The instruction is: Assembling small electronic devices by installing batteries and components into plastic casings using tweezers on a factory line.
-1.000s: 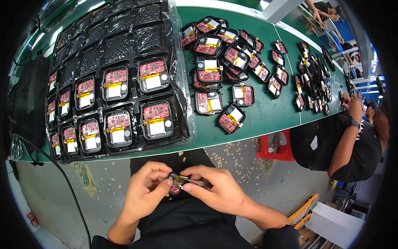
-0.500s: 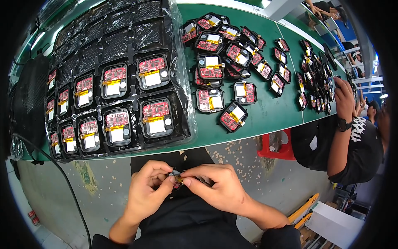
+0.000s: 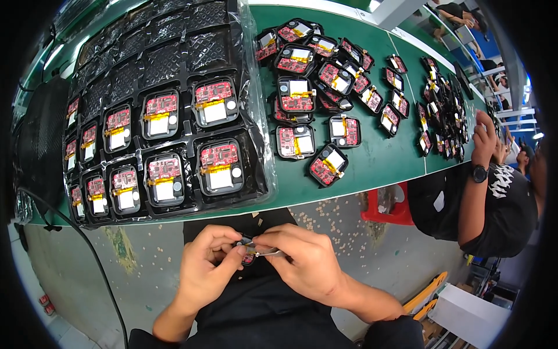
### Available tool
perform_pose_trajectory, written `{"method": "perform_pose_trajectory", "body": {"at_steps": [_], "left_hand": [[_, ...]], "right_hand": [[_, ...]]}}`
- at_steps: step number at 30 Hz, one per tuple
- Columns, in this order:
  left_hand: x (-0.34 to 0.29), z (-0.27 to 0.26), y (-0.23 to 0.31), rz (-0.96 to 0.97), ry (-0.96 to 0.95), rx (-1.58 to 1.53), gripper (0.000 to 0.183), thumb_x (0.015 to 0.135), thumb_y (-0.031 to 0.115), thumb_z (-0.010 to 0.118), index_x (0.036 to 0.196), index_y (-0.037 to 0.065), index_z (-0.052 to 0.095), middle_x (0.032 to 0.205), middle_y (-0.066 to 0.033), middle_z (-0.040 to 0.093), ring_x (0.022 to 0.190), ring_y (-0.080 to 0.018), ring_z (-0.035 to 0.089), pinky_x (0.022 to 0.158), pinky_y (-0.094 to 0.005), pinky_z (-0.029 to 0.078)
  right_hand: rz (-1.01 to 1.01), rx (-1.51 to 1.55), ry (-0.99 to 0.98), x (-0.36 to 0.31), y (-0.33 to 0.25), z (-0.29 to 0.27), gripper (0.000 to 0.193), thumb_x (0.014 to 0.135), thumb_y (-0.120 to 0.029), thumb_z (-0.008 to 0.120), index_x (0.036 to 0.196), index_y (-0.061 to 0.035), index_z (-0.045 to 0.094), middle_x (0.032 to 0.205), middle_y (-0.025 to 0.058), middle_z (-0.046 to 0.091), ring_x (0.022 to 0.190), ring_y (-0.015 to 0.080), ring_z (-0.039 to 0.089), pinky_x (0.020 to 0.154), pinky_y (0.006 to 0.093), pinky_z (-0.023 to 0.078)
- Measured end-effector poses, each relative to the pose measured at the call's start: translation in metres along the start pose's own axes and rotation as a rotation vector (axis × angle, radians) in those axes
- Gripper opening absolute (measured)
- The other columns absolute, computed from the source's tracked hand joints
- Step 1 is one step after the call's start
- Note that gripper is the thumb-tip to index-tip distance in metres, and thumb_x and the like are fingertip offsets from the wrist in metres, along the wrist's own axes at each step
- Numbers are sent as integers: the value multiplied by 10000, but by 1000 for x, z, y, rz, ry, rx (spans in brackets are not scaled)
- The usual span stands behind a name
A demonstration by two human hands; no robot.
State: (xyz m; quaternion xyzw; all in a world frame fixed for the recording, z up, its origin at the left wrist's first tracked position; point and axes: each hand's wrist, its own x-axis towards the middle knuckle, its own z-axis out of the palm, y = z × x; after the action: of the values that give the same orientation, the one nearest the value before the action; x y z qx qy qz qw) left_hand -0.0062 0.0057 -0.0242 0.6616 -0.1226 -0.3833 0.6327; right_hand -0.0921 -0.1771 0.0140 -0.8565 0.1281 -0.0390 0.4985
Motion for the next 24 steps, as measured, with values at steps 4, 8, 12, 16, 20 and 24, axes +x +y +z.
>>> {"method": "perform_pose_trajectory", "body": {"at_steps": [4,8,12,16,20,24], "left_hand": [[0,4,2,31,16,35,241,929,-13,709,1154,11,626,823,-91,729,738,-104,713,662,-260,580],[-1,8,3,114,28,89,214,938,-74,682,1130,-47,592,967,-120,740,828,-137,726,698,-259,616],[-2,6,2,144,29,145,227,923,-78,701,1125,-54,600,1014,-153,746,878,-178,751,730,-270,631],[-2,6,-3,214,38,170,220,919,-79,708,1114,-59,609,1041,-169,745,885,-191,755,742,-278,634],[-4,6,-7,254,55,150,239,894,-54,739,1113,-28,647,1051,-163,752,850,-213,755,721,-295,633],[0,5,-5,455,97,335,288,848,-33,779,1117,1,684,1012,-147,760,779,-253,741,654,-313,604]], "right_hand": [[-39,-20,-29,1,-3,-3,279,786,119,753,1045,16,747,973,133,733,826,257,757,700,324,622],[3,12,55,-1,-4,6,192,770,70,818,946,7,770,907,128,744,757,217,732,636,301,568],[128,86,17,-2,-4,5,167,798,92,776,945,14,777,947,121,741,812,210,749,679,301,590],[147,143,72,-5,-3,14,143,853,99,729,966,23,772,1003,87,721,904,176,758,749,293,613],[234,272,65,-1,2,11,116,830,22,800,939,-10,775,1065,68,696,795,109,639,679,248,516],[397,323,-60,-1,8,9,200,847,-20,807,1033,-3,737,995,61,708,701,87,549,603,264,448]]}}
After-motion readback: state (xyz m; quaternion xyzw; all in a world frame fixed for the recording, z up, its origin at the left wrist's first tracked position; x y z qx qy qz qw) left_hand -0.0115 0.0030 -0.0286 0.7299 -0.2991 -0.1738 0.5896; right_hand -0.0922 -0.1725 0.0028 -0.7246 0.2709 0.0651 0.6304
